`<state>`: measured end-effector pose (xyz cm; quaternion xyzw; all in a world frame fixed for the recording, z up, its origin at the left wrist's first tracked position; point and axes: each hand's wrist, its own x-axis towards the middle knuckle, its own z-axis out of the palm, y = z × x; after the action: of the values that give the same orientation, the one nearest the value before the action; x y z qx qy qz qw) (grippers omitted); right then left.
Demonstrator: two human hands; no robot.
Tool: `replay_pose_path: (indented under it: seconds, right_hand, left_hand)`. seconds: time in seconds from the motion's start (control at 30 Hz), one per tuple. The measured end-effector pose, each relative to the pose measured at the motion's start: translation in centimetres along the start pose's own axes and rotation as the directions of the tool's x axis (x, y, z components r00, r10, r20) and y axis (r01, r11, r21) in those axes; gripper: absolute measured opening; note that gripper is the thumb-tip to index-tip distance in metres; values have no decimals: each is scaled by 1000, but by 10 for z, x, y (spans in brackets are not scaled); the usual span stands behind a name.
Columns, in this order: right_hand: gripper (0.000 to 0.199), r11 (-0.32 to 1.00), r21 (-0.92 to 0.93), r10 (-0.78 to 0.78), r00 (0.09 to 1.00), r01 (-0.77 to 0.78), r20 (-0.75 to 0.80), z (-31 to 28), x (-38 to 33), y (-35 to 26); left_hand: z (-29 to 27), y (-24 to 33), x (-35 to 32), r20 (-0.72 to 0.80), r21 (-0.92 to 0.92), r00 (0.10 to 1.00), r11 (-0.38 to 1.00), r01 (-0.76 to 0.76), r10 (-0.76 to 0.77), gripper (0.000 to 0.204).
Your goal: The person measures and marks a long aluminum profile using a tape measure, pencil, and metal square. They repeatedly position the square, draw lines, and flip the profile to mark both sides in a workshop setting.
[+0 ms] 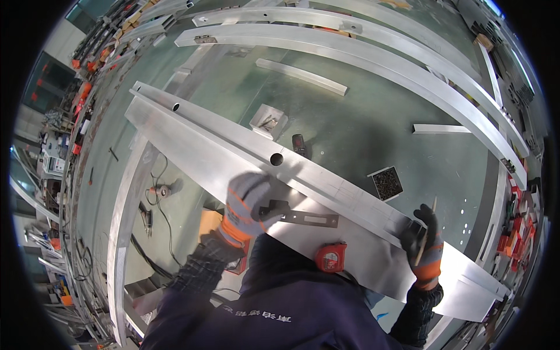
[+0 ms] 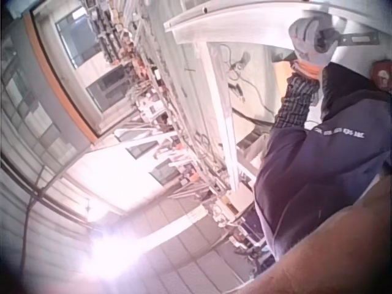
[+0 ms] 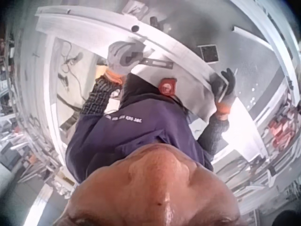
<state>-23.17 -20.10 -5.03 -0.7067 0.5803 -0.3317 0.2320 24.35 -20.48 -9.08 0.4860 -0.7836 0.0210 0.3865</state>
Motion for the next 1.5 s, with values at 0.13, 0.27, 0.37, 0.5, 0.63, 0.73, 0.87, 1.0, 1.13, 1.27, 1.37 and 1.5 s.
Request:
replay_pose_path:
  seconds: [0.13, 0.27, 0.37, 0.5, 0.63, 0.73, 0.87, 1.0, 1.13, 1.27, 1.37, 1.5]
  right_hand:
    - [105, 957, -284, 39, 949, 54, 312, -16, 9, -35]
    - [102, 910, -387, -39, 960, 149, 277, -2, -2, -10]
    - [99, 907, -393, -36, 957, 153, 289, -3, -1, -7]
    - [102, 917, -373, -18, 950, 140, 313, -11, 6, -12]
    - [107, 900, -381, -136, 968, 210, 212, -35, 21, -2]
    - [103, 855, -455, -172, 964, 247, 201, -56, 51, -1]
    - [98, 841, -475, -201, 965, 259, 170, -58, 94, 15]
    - [95, 849, -466, -192, 967, 248, 166, -52, 133, 38]
    - [89, 852, -490, -99, 977, 181, 190, -40, 159, 53]
    - [83, 810, -538, -154, 970, 234, 191, -38, 177, 88]
    - [83, 822, -526, -116, 968, 220, 223, -32, 199, 102]
    - [86, 796, -602, 144, 948, 59, 283, -27, 210, 130]
  left_hand:
    - [-35, -20, 72, 375, 155, 926, 988, -26, -35, 104]
    - [-21, -49, 104, 640, 274, 769, 936, -220, -6, 102]
    - [-16, -64, 117, 734, 195, 679, 968, -157, -38, 101]
    - [-18, -68, 119, 713, 193, 701, 950, -245, 36, 96]
    - [-23, -61, 164, 583, 115, 801, 963, -244, 134, 91]
    - [-13, -64, 207, 507, 168, 840, 933, -318, 195, 69]
    - [14, -82, 242, 581, 189, 806, 944, -270, 113, 86]
    - [54, -94, 265, 672, 256, 740, 942, -217, -12, 93]
    - [93, -125, 266, 609, 267, 792, 928, -258, 45, 80]
    - [121, -116, 286, 681, 260, 731, 950, -174, -53, 95]
    - [149, -138, 278, 646, 237, 763, 956, -172, -23, 94]
    - [192, -131, 282, 723, 389, 670, 901, -194, -168, 101]
